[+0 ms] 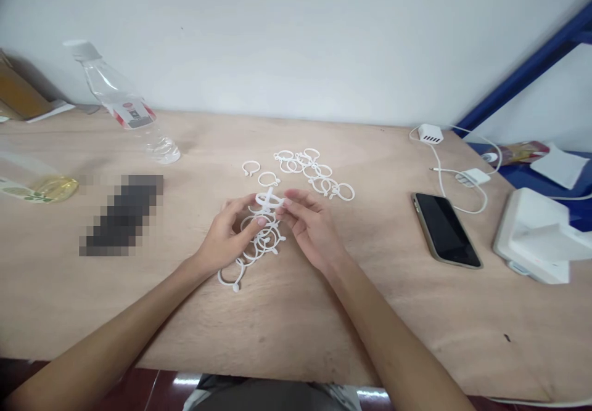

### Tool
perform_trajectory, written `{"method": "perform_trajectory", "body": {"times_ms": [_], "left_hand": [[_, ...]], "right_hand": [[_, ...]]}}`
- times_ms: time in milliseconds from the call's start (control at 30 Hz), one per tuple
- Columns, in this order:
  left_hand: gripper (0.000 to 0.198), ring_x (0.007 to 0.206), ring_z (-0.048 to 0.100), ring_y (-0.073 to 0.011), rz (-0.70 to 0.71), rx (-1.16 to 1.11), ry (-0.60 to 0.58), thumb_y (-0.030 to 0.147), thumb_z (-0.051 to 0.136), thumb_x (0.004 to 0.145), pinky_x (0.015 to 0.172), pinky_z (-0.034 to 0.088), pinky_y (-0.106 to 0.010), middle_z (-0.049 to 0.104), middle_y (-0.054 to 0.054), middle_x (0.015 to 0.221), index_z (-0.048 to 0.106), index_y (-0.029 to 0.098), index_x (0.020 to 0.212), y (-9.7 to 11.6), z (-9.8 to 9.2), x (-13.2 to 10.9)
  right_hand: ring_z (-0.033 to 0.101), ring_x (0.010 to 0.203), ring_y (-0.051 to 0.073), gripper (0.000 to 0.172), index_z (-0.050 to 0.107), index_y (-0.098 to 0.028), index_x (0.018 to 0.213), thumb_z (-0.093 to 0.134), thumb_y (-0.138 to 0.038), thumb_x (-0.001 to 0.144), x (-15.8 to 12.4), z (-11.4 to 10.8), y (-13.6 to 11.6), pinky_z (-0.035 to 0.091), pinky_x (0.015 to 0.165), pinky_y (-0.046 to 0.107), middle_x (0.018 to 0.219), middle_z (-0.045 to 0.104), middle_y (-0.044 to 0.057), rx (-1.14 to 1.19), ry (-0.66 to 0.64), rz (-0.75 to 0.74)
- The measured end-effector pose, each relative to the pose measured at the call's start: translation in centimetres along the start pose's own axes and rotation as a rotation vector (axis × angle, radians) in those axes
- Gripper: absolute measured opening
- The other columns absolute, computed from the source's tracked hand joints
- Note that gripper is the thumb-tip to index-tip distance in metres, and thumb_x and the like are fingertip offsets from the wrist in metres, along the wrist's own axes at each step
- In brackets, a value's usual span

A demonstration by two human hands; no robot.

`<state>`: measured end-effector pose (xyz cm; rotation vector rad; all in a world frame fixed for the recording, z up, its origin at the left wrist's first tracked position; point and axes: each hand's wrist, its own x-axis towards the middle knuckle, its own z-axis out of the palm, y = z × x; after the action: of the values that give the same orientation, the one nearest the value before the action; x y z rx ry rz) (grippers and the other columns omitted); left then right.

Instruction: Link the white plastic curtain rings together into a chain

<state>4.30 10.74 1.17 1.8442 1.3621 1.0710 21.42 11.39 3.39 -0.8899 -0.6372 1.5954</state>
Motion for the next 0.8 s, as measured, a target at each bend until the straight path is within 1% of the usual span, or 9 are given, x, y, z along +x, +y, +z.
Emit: {"method": "perform_trajectory", "body": {"times_ms": [100,133,200,267,333,467,600,700,800], "left_hand": [[0.021,0.093,0.059,-0.0203,0.02,-0.046,-0.012,0.032,0.062,0.085,0.084,0.047,-0.034,0.069,-0.005,0.093,0.07,0.023,0.102,0.1,-0.09,-0.04],[0.017,0.087,0.06,-0.0192,0.019,-0.058,-0.005,0.03,0.061,0.086,0.079,0.048,-0.032,0.068,-0.004,0.086,0.072,0.022,0.096,0.07,-0.1,-0.04],[0.015,0.08,0.059,-0.018,0.01,-0.076,0.013,0.029,0.059,0.087,0.073,0.048,-0.031,0.066,-0.003,0.078,0.073,0.022,0.088,-0.01,-0.09,-0.05],[0.015,0.081,0.06,-0.0181,0.018,-0.08,0.024,0.028,0.059,0.087,0.074,0.047,-0.031,0.067,-0.003,0.079,0.072,0.022,0.088,0.0,-0.06,-0.06],[0.011,0.084,0.06,-0.019,0.04,-0.069,0.031,0.03,0.063,0.084,0.079,0.047,-0.033,0.068,-0.003,0.082,0.072,0.023,0.088,0.16,-0.06,-0.07],[0.014,0.086,0.057,-0.0206,0.075,-0.043,0.024,0.034,0.072,0.077,0.081,0.046,-0.035,0.069,-0.002,0.081,0.071,0.023,0.085,0.56,-0.17,-0.09],[0.013,0.079,0.056,-0.0189,0.12,-0.044,-0.001,0.034,0.066,0.083,0.077,0.045,-0.034,0.068,-0.003,0.077,0.072,0.022,0.081,0.59,-0.26,-0.14],[0.016,0.075,0.055,-0.0179,0.166,-0.064,-0.009,0.031,0.06,0.087,0.073,0.045,-0.033,0.067,-0.002,0.072,0.071,0.022,0.079,0.59,-0.32,-0.16],[0.018,0.073,0.055,-0.0173,0.171,-0.07,0.002,0.03,0.058,0.089,0.074,0.045,-0.033,0.067,-0.001,0.069,0.07,0.022,0.078,0.63,-0.37,-0.2]], "right_hand": [[0.065,0.065,0.008,0.02,0.072,-0.018,0.077,0.084,-0.019,0.06,-0.36,0.43,0.4,0.056,0.066,0.017,0.067,0.067,-0.002,0.026,-0.043,0.08],[0.065,0.065,0.008,0.02,0.072,-0.017,0.077,0.084,-0.019,0.06,-0.41,0.5,0.49,0.056,0.065,0.016,0.067,0.067,-0.002,0.032,-0.046,0.093],[0.064,0.063,0.007,0.02,0.074,-0.016,0.077,0.084,-0.019,0.06,-0.42,0.52,0.55,0.056,0.064,0.015,0.067,0.069,-0.001,0.041,-0.032,0.092],[0.064,0.062,0.007,0.02,0.074,-0.016,0.077,0.084,-0.019,0.06,-0.4,0.48,0.49,0.056,0.064,0.014,0.066,0.069,-0.001,0.043,-0.01,0.074],[0.065,0.062,0.007,0.02,0.075,-0.017,0.077,0.084,-0.019,0.06,-0.44,0.47,0.4,0.056,0.063,0.014,0.065,0.07,-0.001,0.034,-0.016,0.067],[0.066,0.062,0.009,0.016,0.075,-0.017,0.077,0.083,-0.022,0.063,-0.8,0.71,0.3,0.057,0.066,0.018,0.064,0.07,0.0,0.008,-0.115,0.088],[0.065,0.06,0.008,0.016,0.075,-0.016,0.075,0.083,-0.02,0.062,-1.08,0.99,0.27,0.056,0.063,0.016,0.064,0.07,0.0,0.003,-0.158,0.111],[0.064,0.059,0.007,0.015,0.075,-0.014,0.075,0.082,-0.018,0.062,-0.88,0.88,0.27,0.055,0.06,0.013,0.064,0.069,0.0,0.019,-0.115,0.123],[0.064,0.058,0.007,0.011,0.073,-0.016,0.072,0.079,-0.011,0.065,-0.33,0.46,0.22,0.056,0.057,0.01,0.065,0.068,-0.001,0.079,0.05,0.1]]}}
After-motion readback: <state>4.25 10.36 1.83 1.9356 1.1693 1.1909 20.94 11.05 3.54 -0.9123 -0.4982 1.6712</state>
